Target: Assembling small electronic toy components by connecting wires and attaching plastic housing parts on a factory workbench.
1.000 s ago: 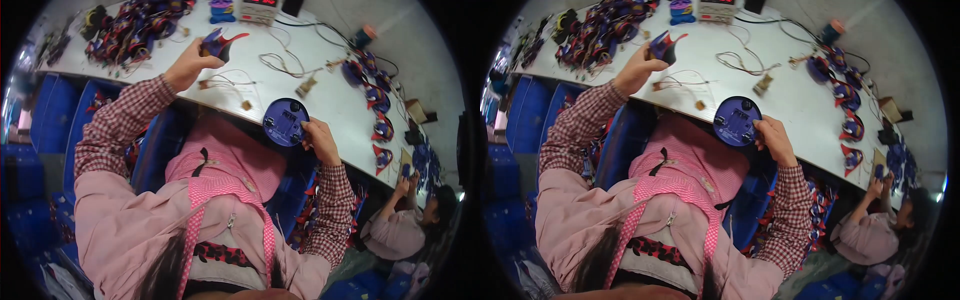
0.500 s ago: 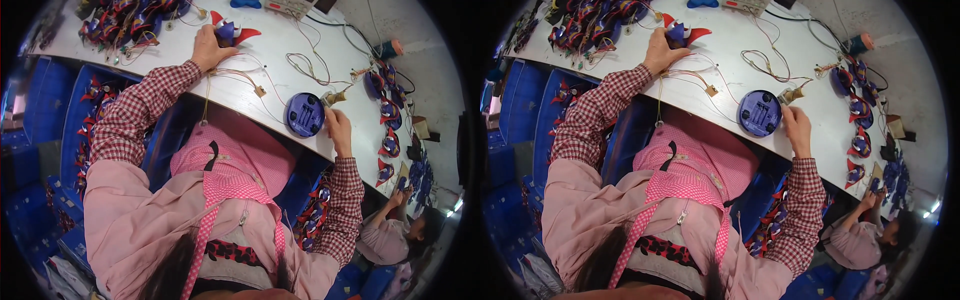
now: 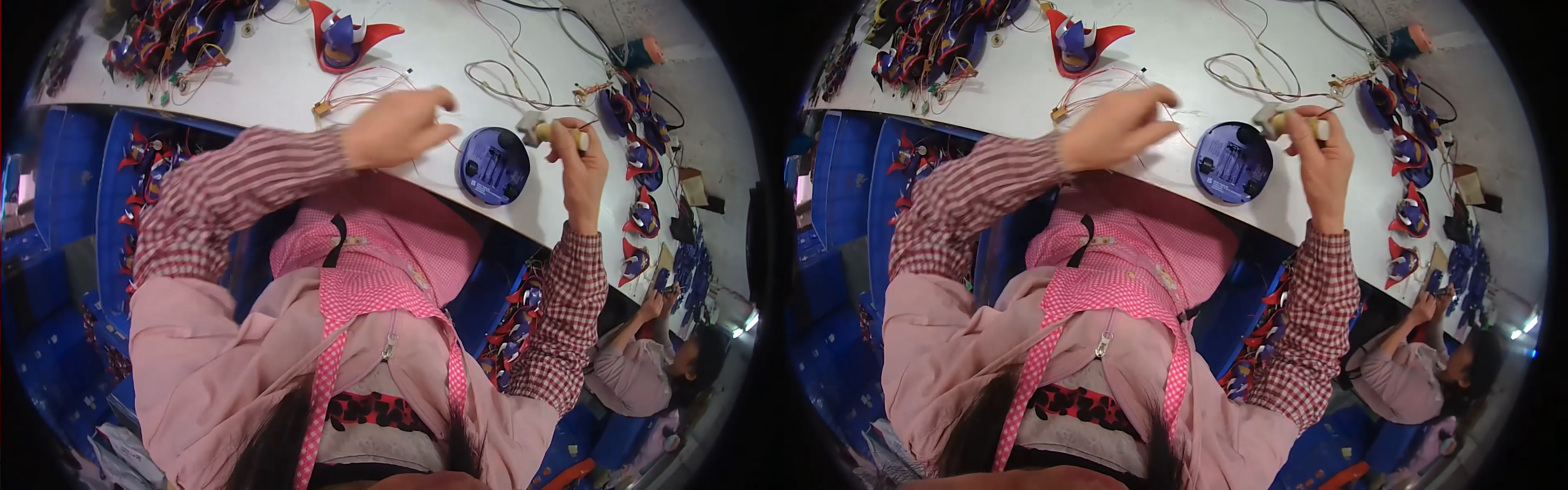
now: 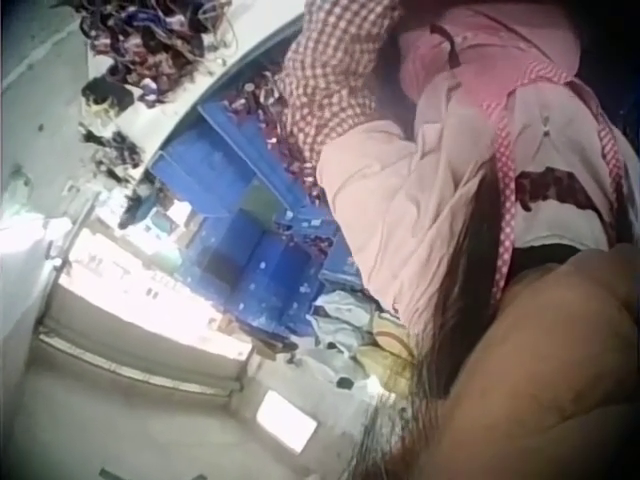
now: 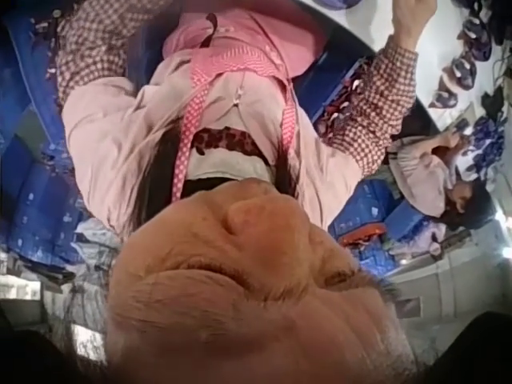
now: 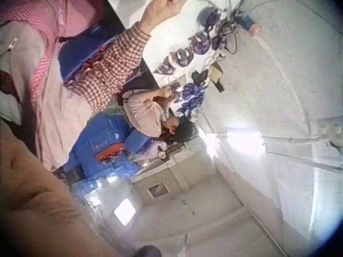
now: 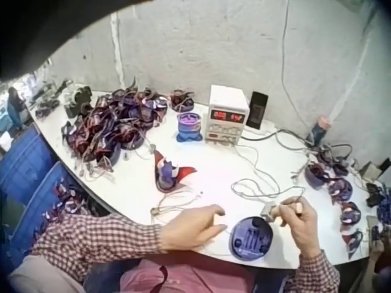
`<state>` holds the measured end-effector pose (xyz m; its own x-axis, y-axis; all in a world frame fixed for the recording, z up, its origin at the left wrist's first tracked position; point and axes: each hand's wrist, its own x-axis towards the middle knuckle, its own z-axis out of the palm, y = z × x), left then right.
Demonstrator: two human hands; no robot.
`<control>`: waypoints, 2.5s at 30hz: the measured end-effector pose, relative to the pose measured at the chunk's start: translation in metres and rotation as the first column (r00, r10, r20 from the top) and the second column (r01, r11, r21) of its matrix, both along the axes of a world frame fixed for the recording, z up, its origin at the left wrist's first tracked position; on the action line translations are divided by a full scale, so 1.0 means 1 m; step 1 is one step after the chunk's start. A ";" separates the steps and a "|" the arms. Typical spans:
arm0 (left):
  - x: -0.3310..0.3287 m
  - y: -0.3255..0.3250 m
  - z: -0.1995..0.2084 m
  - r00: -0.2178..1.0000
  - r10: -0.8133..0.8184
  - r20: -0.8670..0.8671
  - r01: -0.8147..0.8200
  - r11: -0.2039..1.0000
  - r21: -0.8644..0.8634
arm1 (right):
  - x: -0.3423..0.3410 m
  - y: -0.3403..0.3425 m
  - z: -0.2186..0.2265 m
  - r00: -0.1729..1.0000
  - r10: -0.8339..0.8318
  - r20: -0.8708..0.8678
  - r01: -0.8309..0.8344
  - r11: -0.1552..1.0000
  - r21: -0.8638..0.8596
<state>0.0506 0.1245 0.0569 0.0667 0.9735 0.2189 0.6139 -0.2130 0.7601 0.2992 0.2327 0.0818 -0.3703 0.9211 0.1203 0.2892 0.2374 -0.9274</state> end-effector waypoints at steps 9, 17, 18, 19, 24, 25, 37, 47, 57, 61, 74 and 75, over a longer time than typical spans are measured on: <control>0.046 0.056 -0.044 0.965 -0.071 -0.251 0.045 0.993 -0.111 | 0.001 -0.041 -0.025 0.971 0.133 0.200 -0.196 0.919 0.341; 0.054 0.056 -0.053 0.988 -0.019 -0.154 0.014 0.999 -0.029 | -0.006 -0.054 -0.032 0.924 0.143 0.354 -0.336 0.747 0.574; 0.054 0.056 -0.053 0.988 -0.015 -0.151 0.012 1.000 -0.024 | -0.006 -0.055 -0.033 0.914 0.151 0.377 -0.361 0.726 0.585; 0.054 0.057 -0.052 0.989 -0.011 -0.147 0.008 1.000 -0.019 | -0.006 -0.055 -0.032 0.913 0.154 0.378 -0.364 0.726 0.583; 0.055 0.055 -0.050 0.993 0.016 -0.117 -0.017 1.000 -0.008 | -0.006 -0.051 -0.021 0.901 0.213 0.379 -0.334 0.897 0.289; 0.059 0.057 -0.049 0.993 0.023 -0.120 -0.026 0.999 -0.023 | -0.007 -0.048 -0.020 0.902 0.206 0.380 -0.299 0.931 0.207; -0.013 -0.113 -0.010 1.000 0.023 0.002 -0.022 0.915 0.403 | -0.002 -0.085 -0.033 0.998 -0.067 0.004 0.062 0.937 0.345; -0.080 -0.087 -0.048 0.830 0.451 -0.328 -0.363 0.884 0.295 | -0.097 -0.116 -0.026 0.961 0.226 0.160 -0.274 0.866 0.418; -0.092 -0.072 -0.059 0.820 0.411 -0.398 -0.327 0.908 0.263 | -0.133 -0.075 -0.062 0.799 0.070 0.598 -0.347 0.866 0.361; -0.100 -0.067 -0.062 0.797 0.375 -0.474 -0.267 0.922 0.281 | -0.133 -0.074 -0.065 0.808 0.071 0.584 -0.349 0.858 0.378; -0.102 -0.070 -0.049 0.774 0.349 -0.529 -0.192 0.924 0.330 | -0.133 -0.075 -0.062 0.916 0.070 0.394 -0.182 0.950 0.255; -0.098 -0.075 -0.044 0.788 0.360 -0.499 -0.206 0.919 0.338 | -0.133 -0.075 -0.061 0.923 0.073 0.379 -0.170 0.958 0.230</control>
<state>-0.0476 0.0493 0.0129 -0.0207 0.8823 0.4703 0.9685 -0.0991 0.2285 0.1659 0.1578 0.0204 -0.5400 0.8222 0.1797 0.5474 0.5053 -0.6671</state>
